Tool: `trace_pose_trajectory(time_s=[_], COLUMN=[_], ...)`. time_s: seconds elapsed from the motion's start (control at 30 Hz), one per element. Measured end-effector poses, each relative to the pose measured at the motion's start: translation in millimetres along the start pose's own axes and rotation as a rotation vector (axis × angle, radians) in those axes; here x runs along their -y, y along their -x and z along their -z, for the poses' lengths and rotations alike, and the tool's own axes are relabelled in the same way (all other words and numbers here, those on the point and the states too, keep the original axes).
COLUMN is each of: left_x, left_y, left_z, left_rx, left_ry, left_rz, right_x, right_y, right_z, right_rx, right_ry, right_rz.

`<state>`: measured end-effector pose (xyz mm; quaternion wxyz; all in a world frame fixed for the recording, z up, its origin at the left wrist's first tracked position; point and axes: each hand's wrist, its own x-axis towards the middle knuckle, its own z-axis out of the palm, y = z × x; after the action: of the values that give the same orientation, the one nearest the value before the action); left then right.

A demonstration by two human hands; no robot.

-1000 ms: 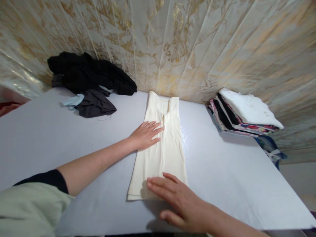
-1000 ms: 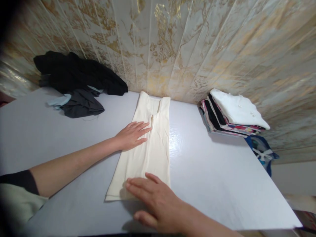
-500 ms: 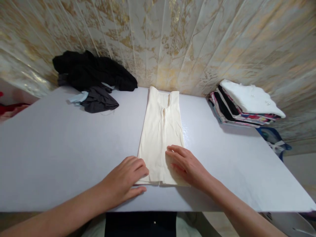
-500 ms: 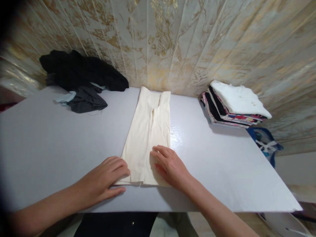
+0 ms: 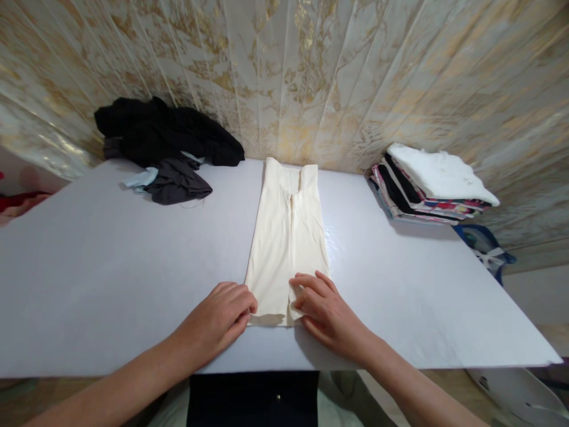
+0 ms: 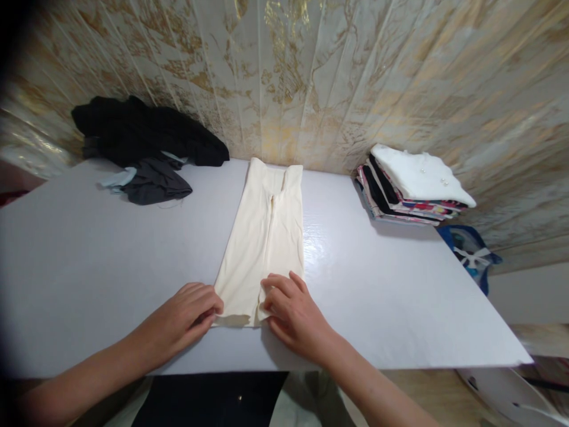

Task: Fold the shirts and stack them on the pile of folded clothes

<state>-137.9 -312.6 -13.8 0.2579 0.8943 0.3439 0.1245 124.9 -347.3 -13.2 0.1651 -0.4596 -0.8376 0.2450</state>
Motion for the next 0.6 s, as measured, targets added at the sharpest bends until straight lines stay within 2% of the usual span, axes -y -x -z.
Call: trace_pose_trajectory(time_s=[0.33, 0.6], left_x=[-2, 0], left_y=[-1, 6], left_z=[-6, -4], left_rx=[0.045, 0.011], left_ry=[-0.044, -0.045], left_rz=[-0.037, 0.068], right_x=[8, 10], right_y=[-2, -13], right_z=[4, -15], right_rx=[-0.053, -0.127], right_ry=[-0.083, 0.040], right_rz=[-0.004, 0.056])
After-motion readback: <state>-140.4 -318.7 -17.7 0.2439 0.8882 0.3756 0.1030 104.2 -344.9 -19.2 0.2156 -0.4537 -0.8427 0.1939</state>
